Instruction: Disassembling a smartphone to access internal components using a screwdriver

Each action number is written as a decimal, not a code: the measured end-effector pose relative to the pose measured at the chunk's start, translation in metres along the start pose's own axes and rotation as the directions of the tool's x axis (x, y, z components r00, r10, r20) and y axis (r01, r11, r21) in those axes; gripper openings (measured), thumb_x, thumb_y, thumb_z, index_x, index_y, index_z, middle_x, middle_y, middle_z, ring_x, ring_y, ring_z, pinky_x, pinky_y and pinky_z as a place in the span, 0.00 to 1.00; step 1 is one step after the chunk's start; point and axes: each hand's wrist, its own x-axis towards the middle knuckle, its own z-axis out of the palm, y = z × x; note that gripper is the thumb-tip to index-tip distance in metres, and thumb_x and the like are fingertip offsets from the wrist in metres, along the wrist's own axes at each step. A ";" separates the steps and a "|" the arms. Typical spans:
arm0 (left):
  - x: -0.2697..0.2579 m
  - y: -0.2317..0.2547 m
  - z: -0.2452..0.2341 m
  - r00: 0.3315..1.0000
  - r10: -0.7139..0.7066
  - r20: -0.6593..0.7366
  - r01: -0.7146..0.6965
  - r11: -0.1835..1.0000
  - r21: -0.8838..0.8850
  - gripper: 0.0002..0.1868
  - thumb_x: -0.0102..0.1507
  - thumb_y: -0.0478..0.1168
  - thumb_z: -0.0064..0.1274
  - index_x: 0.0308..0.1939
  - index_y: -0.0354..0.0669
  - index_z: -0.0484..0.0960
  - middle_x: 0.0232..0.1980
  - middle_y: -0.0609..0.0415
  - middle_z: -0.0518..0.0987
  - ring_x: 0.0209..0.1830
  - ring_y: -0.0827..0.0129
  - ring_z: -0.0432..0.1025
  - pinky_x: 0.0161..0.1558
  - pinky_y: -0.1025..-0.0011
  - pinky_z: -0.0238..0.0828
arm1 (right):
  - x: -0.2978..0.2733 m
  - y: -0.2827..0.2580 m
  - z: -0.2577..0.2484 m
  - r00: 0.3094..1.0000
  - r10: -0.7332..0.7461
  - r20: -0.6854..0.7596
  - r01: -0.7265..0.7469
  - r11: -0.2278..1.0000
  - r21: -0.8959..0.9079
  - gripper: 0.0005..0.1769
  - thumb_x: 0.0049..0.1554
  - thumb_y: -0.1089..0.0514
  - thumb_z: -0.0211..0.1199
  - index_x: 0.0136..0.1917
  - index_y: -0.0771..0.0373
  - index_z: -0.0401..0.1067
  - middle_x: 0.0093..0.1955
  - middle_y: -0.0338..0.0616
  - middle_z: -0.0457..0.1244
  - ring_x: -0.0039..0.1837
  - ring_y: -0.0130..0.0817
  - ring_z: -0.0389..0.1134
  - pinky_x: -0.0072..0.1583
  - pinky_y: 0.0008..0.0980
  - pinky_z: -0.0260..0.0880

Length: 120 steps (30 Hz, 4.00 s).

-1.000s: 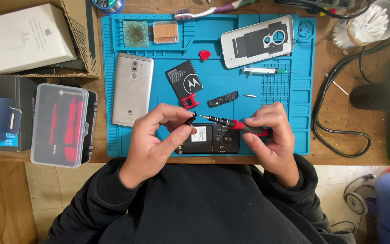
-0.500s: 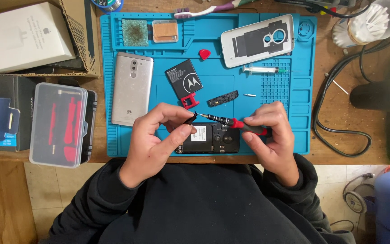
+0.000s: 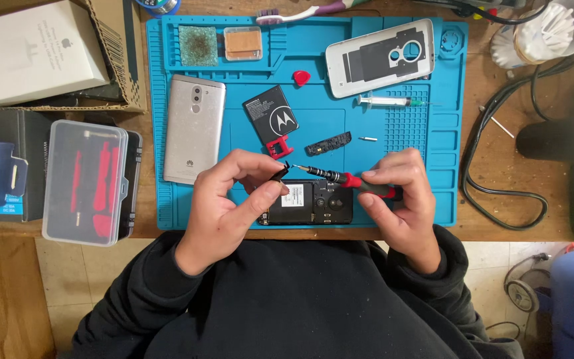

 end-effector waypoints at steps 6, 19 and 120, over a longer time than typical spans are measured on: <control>-0.001 0.001 0.003 1.000 -0.010 0.012 0.011 1.000 -0.025 0.14 0.72 0.45 0.66 0.57 0.41 0.91 0.38 0.52 0.94 0.38 0.71 0.83 0.43 0.71 0.79 | 0.004 -0.002 0.000 1.000 -0.029 -0.012 0.029 1.000 0.003 0.11 0.69 0.60 0.74 0.62 0.68 0.78 0.54 0.50 0.62 0.56 0.47 0.68 0.59 0.46 0.73; -0.001 0.000 0.005 1.000 -0.011 0.020 0.012 0.999 -0.043 0.15 0.72 0.46 0.66 0.58 0.41 0.90 0.40 0.51 0.94 0.39 0.71 0.83 0.43 0.71 0.79 | 0.003 0.000 0.001 0.999 -0.045 -0.024 0.045 0.999 0.001 0.11 0.68 0.62 0.75 0.61 0.67 0.78 0.54 0.50 0.60 0.55 0.48 0.70 0.58 0.45 0.75; -0.012 -0.007 -0.057 0.940 0.260 0.223 -0.278 0.201 0.939 0.03 0.77 0.42 0.71 0.52 0.60 0.93 0.47 0.63 0.85 0.51 0.55 0.75 0.48 0.56 0.63 | 0.003 -0.010 -0.010 0.883 0.007 -0.469 -0.027 0.999 -0.037 0.20 0.74 0.44 0.71 0.60 0.53 0.62 0.53 0.47 0.59 0.47 0.37 0.65 0.44 0.32 0.70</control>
